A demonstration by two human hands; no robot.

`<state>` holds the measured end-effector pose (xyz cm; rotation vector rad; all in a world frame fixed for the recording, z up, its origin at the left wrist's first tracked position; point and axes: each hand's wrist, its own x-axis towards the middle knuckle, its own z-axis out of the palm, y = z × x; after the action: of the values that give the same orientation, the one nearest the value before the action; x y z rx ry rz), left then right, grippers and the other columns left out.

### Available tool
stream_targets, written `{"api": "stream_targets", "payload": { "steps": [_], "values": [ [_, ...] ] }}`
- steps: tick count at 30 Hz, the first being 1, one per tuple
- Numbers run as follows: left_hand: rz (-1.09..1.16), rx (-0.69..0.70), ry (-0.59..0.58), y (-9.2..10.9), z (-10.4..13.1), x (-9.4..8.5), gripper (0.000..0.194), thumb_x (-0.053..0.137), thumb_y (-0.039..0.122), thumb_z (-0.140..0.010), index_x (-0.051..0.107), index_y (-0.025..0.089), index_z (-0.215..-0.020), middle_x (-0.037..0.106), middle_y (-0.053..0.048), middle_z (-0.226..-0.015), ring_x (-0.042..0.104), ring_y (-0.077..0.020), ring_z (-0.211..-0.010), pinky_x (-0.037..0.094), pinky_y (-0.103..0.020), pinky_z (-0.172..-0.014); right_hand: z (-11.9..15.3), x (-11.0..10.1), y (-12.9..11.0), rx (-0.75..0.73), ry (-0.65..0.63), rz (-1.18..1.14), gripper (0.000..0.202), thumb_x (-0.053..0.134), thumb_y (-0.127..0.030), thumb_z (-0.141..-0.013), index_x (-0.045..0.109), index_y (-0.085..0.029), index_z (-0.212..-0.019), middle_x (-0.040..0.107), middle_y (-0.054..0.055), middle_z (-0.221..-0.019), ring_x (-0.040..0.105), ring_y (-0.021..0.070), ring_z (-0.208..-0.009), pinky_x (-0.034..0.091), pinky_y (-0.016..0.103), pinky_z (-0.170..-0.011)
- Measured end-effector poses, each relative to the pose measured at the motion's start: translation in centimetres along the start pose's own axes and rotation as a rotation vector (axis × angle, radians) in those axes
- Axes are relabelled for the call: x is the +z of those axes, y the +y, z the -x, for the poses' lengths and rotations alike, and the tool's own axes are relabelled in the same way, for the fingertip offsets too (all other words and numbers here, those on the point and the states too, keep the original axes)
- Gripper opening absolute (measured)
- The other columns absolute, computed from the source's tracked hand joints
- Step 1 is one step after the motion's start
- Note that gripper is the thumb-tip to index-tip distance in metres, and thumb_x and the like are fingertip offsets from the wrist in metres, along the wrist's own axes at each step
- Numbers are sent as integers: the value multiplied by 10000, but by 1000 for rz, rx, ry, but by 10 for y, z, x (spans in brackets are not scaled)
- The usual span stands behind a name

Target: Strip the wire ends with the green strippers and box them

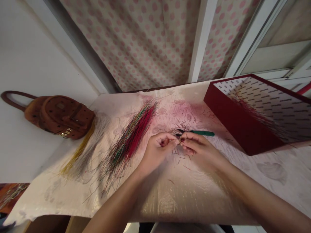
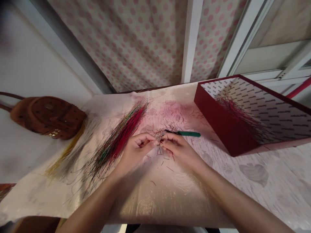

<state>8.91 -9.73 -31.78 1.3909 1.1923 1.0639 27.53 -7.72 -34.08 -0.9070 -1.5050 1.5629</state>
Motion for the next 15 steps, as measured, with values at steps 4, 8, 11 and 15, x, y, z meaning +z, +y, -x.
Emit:
{"api": "stream_targets", "payload": {
  "steps": [4,8,11,15],
  "values": [
    [248,-137,15,-3,-4,-1,206,794,338,-773,688,163,-747,495,27,-641,321,-67,-515,210,-246,-481,4,-3,-1,-465,173,630,267,507,-170,-984,588,-266,-1220,630,68,-1062,617,216,-943,499,378,-812],
    [317,-210,-1,-3,-3,-1,231,821,347,-749,691,156,-749,488,29,-647,299,-53,-496,181,-238,-456,4,-6,-1,-610,81,891,292,525,-200,-1023,581,-262,-1302,616,98,-1146,639,240,-1026,525,399,-869],
    [274,-167,-10,-2,-2,-2,244,803,358,-764,672,158,-719,474,29,-629,321,-64,-520,216,-236,-478,4,-6,-2,-637,75,895,204,572,-240,-1022,620,-233,-1220,639,93,-1099,648,235,-990,521,388,-863],
    [125,-51,-43,-1,-2,-4,229,743,351,-813,662,156,-726,516,14,-652,414,-96,-597,296,-241,-549,4,-3,-3,-636,92,809,109,547,-205,-1029,645,-221,-1075,650,57,-983,623,196,-878,483,352,-791]
  ]
}}
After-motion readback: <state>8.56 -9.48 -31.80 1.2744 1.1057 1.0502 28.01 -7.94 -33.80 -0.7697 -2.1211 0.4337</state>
